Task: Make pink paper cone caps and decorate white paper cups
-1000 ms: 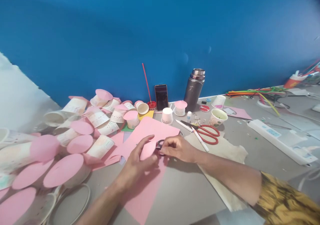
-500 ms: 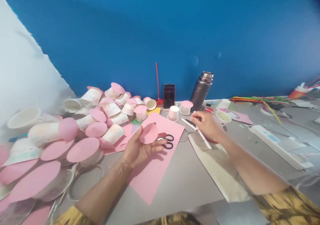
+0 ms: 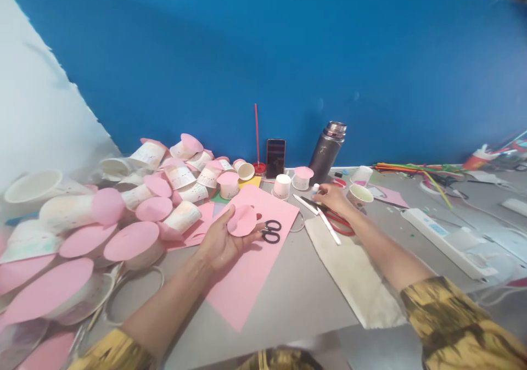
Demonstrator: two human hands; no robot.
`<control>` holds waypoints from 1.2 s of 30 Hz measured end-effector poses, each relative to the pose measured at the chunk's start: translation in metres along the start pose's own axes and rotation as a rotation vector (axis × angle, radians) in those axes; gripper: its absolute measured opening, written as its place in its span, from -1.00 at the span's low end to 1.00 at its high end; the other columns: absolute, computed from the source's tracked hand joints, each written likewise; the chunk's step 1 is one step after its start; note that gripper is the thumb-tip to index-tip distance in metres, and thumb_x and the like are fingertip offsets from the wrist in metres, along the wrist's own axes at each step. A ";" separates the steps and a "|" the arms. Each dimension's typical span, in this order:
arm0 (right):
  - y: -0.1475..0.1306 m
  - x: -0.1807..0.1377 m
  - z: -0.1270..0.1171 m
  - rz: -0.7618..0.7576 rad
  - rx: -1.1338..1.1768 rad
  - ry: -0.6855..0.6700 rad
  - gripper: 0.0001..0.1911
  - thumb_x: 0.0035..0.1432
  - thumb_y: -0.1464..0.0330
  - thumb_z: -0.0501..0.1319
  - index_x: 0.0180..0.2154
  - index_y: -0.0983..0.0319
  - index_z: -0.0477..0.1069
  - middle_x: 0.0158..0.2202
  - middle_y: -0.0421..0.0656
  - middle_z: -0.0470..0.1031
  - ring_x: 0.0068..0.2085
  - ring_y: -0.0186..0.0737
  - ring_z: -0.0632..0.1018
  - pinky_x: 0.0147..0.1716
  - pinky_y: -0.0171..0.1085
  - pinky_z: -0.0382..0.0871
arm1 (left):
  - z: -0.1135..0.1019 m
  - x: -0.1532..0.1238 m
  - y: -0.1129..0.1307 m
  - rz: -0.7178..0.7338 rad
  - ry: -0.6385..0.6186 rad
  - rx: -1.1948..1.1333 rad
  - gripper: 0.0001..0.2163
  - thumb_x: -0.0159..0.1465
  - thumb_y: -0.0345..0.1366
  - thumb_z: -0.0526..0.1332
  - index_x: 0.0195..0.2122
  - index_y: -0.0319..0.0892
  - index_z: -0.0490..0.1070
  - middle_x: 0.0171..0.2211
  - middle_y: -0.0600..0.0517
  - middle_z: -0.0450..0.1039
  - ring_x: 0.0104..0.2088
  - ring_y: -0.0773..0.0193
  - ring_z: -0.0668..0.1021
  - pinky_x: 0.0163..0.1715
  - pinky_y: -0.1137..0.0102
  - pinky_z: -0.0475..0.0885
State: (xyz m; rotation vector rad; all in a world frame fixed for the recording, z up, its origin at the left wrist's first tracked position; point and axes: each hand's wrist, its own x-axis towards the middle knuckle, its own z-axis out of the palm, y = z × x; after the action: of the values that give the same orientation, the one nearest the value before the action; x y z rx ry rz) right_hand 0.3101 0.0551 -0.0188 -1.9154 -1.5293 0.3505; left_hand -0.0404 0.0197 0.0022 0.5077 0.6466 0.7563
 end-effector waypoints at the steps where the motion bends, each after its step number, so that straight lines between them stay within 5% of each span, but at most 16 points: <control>1: -0.002 0.001 -0.001 0.000 0.014 0.007 -0.77 0.03 0.26 0.33 -0.33 0.31 0.57 -0.39 -0.10 0.62 -0.39 -0.18 0.57 -0.40 -0.29 0.33 | -0.001 0.000 0.001 0.016 0.016 -0.002 -0.48 0.44 -0.01 0.04 0.16 -0.40 0.36 -0.11 -0.38 0.60 -0.29 -0.09 0.71 -0.27 0.03 0.62; 7: -0.050 -0.023 -0.013 -0.081 0.089 0.085 -0.74 0.11 0.17 0.28 -0.29 0.23 0.51 -0.32 -0.11 0.63 -0.31 -0.13 0.57 -0.34 -0.26 0.34 | 0.000 0.004 -0.005 0.100 0.121 -0.048 -0.59 0.43 -0.10 0.09 0.12 -0.34 0.37 -0.07 -0.32 0.58 -0.26 -0.06 0.70 -0.26 0.06 0.62; 10: -0.090 -0.052 0.005 -0.215 0.341 -0.145 -0.76 0.17 0.18 0.26 -0.25 0.23 0.49 -0.35 -0.14 0.61 -0.35 -0.18 0.56 -0.38 -0.29 0.35 | -0.001 0.008 -0.011 0.108 0.070 -0.083 -0.57 0.44 -0.06 0.07 0.07 -0.37 0.40 -0.08 -0.35 0.57 -0.22 -0.07 0.69 -0.24 0.06 0.62; 14: -0.121 -0.089 0.042 -0.423 0.295 -0.306 -0.75 0.32 0.19 0.14 -0.18 0.20 0.50 -0.29 -0.14 0.59 -0.32 -0.20 0.53 -0.35 -0.29 0.36 | -0.008 0.014 -0.015 0.149 0.076 -0.172 -0.51 0.45 0.01 0.05 0.08 -0.38 0.40 -0.10 -0.34 0.58 -0.15 -0.07 0.67 -0.15 0.06 0.60; 21: -0.112 -0.104 0.062 -0.458 0.161 -0.220 -0.82 0.25 0.31 0.19 -0.16 0.19 0.51 -0.23 -0.12 0.64 -0.34 -0.19 0.55 -0.35 -0.26 0.35 | -0.010 0.015 -0.018 0.127 0.095 -0.179 -0.56 0.47 -0.07 0.03 0.04 -0.39 0.44 -0.12 -0.29 0.57 -0.18 0.01 0.65 -0.05 0.03 0.58; 25: -0.115 -0.106 0.064 -0.531 0.125 -0.183 -0.83 0.23 0.33 0.21 -0.16 0.19 0.51 -0.24 -0.13 0.65 -0.37 -0.20 0.55 -0.36 -0.26 0.33 | -0.006 0.010 -0.025 0.215 0.051 -0.002 -0.57 0.45 -0.03 0.08 0.13 -0.24 0.47 -0.02 -0.20 0.53 -0.14 0.02 0.64 -0.02 -0.02 0.57; 30: -0.121 -0.109 0.065 -0.495 0.100 -0.148 -0.84 0.24 0.31 0.22 -0.19 0.19 0.53 -0.33 -0.17 0.65 -0.42 -0.23 0.53 -0.39 -0.28 0.29 | -0.005 0.007 -0.034 0.298 -0.034 0.197 -0.42 0.39 0.20 0.03 0.19 -0.11 0.46 0.23 -0.17 0.40 0.06 -0.07 0.57 0.11 -0.07 0.47; 36: -0.123 -0.109 0.063 -0.435 0.111 -0.146 -0.86 0.22 0.29 0.26 -0.23 0.17 0.55 -0.34 -0.20 0.65 -0.44 -0.26 0.52 -0.40 -0.30 0.25 | -0.006 -0.001 -0.033 0.436 -0.037 0.506 -0.39 0.38 0.23 -0.01 0.30 0.01 0.37 0.38 -0.12 0.26 0.35 -0.14 0.29 0.28 -0.09 0.27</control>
State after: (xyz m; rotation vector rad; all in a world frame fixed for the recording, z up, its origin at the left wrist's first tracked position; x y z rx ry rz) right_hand 0.1489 -0.0144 -0.0088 -1.4481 -1.9253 0.3760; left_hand -0.0301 -0.0010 -0.0229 1.1501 0.7034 0.9911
